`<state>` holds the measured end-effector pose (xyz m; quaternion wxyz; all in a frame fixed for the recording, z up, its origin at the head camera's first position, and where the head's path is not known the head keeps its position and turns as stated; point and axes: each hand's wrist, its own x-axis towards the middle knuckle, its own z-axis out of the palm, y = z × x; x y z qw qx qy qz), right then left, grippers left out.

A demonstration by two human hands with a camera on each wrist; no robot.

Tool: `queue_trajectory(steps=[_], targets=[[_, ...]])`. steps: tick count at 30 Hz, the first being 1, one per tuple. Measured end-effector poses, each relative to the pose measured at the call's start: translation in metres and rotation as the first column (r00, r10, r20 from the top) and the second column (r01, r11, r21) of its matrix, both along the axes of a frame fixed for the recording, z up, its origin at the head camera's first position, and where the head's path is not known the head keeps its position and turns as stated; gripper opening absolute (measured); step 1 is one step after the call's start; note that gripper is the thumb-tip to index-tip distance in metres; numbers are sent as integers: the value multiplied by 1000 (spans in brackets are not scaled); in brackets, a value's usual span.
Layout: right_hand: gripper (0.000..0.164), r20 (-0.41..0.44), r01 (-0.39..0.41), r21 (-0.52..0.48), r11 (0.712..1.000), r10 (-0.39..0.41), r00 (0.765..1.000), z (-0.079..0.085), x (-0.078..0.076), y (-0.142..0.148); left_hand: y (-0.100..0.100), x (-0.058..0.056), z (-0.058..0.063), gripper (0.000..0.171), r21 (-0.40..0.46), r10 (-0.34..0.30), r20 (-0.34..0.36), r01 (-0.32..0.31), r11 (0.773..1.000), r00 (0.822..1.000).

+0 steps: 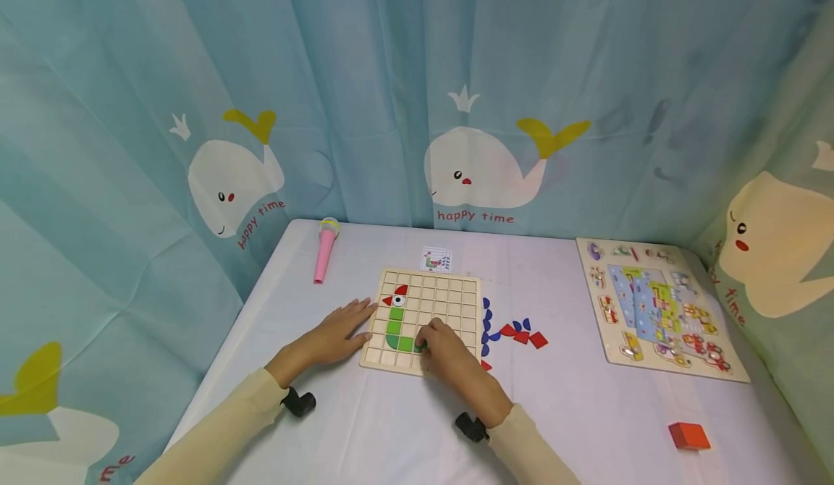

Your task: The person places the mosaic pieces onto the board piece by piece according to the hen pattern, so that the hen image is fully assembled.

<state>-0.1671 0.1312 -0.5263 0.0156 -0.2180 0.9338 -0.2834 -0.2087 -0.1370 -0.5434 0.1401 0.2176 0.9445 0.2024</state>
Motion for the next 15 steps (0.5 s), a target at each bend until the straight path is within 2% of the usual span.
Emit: queue_trajectory(steps=[4,9,15], targets=[[21,24,10,-4,1000,-10,1000,0,0,0,0,0,0,66,8,-1,-1,1,1000,1000],[19,4,8,-2,1000,-8,1000,2,1,4,1,-1,0,66,0,-3,1,3,1000,1000],[15,33,35,11,999,-35,999,10,0,25,1,-1,-2,66,-9,0,1,0,1000,1000]])
